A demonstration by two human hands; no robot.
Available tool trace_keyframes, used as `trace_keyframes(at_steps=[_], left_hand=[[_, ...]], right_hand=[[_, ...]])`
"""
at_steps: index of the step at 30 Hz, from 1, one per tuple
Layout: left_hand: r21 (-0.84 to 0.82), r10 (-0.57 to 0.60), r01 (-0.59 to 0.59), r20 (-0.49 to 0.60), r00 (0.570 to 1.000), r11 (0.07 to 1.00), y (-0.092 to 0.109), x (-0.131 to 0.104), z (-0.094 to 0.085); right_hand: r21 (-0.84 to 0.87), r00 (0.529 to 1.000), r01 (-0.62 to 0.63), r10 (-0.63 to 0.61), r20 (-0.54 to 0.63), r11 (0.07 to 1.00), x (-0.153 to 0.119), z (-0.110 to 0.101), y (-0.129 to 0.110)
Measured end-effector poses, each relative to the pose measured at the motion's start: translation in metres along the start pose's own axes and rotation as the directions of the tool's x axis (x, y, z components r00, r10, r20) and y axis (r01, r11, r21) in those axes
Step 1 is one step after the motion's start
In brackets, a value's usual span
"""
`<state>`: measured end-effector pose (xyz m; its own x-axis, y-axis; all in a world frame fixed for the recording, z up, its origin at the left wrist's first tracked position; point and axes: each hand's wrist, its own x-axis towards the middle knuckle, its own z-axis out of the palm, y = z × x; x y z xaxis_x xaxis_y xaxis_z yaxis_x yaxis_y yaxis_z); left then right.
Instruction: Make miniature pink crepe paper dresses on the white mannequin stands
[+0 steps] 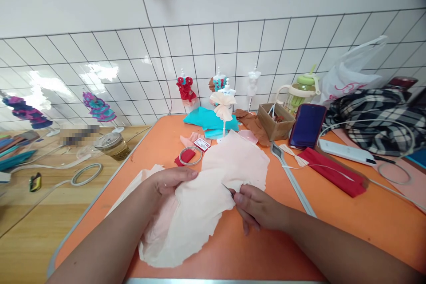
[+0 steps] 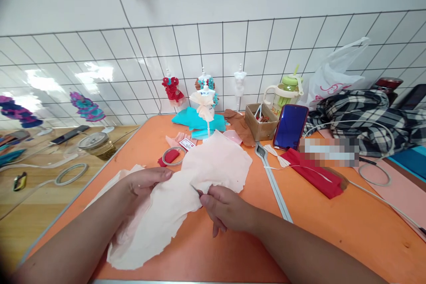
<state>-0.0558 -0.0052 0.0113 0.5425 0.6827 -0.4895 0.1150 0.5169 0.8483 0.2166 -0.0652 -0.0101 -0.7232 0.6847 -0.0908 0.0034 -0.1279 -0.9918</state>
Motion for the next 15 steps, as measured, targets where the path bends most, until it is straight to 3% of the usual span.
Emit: trace_keyframes(at_steps=[3,7,9,12,15], left_hand=[[-0.147,0.051,-0.046,0.030,0.998,0.988,0.004,0.003,0.002],[-0.254,0.241,-0.256,-0.089,0.966,0.933,0.013,0.006,0.007],[-0.310,0.266,-0.299,-0.144,0.953,0.902,0.014,0.007,0.008],[-0.378,0.124,-0.160,-0.118,0.985,0.912,0.012,0.005,0.005],[-0.269,0.001,-0.025,-0.088,0.996,0.963,0.006,0.000,-0.001]], right_hand=[[-0.001,1.000,-0.012,0.012,0.000,1.000,0.000,0.000,-0.001],[-0.024,0.999,-0.036,0.035,-0.018,0.999,0.001,0.001,0.000],[-0.016,0.999,-0.038,0.037,-0.037,0.999,0.003,0.001,0.001],[-0.011,0.997,-0.023,0.022,-0.071,1.000,0.006,0.002,0.003],[-0.028,0.996,-0.022,0.019,-0.087,0.999,0.010,0.003,0.004]])
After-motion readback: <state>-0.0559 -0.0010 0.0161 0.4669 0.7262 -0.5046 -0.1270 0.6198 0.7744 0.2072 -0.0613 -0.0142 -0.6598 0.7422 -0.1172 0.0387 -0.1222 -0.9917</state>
